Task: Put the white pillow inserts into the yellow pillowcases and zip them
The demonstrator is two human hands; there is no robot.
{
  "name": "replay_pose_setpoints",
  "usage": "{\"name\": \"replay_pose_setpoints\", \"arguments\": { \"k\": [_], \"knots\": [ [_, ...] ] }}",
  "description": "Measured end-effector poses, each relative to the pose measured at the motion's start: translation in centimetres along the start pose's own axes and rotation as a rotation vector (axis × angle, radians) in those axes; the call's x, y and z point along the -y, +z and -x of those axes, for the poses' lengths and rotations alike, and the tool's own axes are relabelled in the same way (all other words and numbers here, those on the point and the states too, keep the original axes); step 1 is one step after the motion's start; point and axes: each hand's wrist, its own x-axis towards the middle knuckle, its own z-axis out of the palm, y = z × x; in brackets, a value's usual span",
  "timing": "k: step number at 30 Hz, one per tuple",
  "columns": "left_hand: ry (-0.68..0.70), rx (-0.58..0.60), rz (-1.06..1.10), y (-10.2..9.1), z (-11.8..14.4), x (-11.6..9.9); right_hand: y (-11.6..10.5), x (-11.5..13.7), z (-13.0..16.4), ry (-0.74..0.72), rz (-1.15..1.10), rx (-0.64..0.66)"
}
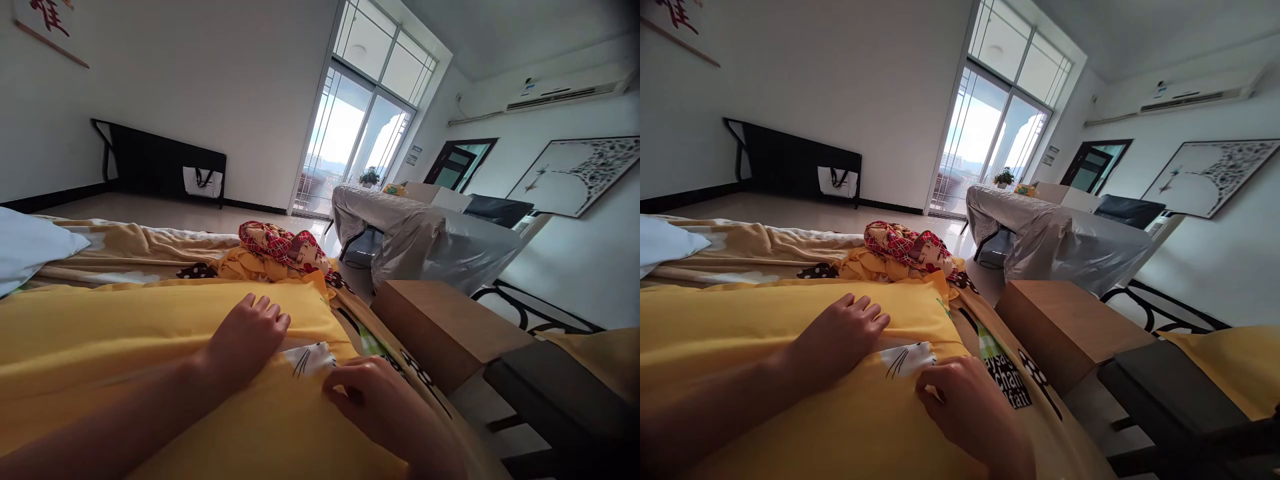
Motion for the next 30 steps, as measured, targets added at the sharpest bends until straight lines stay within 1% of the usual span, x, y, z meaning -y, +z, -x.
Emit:
{"name": "replay_pose_setpoints", "arguments": {
  "k": [2,4,7,10,13,15,17,19,22,25,27,30],
  "knots": [
    [0.061,-0.048,-0.044,0.5,-0.3,-0.4,0.2,0.4,-0.3,-0.007,0.001,-0.086],
    [0.091,-0.105,-0.09,1.0,-0.5,-0.5,0.7,0.7,-1.2,-0.005,0.002,-0.138],
    [0.105,-0.171,-0.166,1.4,-0.6,-0.2,1.5,0.7,-2.8,-0.047,0.013,-0.125],
    [0.097,-0.185,-0.229,1.1,-0.1,0.6,2.2,0.3,-3.9,-0.096,0.033,-0.115],
    [0.052,-0.153,-0.274,0.5,0.8,1.5,2.3,0.2,-3.9,-0.128,0.046,-0.101],
    [-0.012,-0.117,-0.276,0.2,1.6,2.2,2.0,0.2,-3.6,-0.143,0.057,-0.098],
    [-0.09,-0.064,-0.214,0.3,2.7,3.1,1.7,0.4,-3.0,-0.15,0.07,-0.1],
    [-0.145,-0.011,-0.095,0.5,3.9,4.1,1.4,0.6,-2.5,-0.148,0.074,-0.095],
    [-0.214,0.019,-0.005,0.8,5.7,5.7,1.4,0.8,-2.0,-0.154,0.046,-0.073],
    [-0.256,0.042,-0.07,0.4,7.6,6.8,1.4,0.8,-1.7,-0.184,0.005,-0.063],
    [-0.271,0.069,-0.088,0.3,9.0,7.4,1.4,0.8,-1.7,-0.202,-0.012,-0.084],
    [-0.368,0.105,-0.103,1.0,12.0,9.2,1.2,1.1,-1.9,-0.199,-0.028,-0.14]
  ]
}}
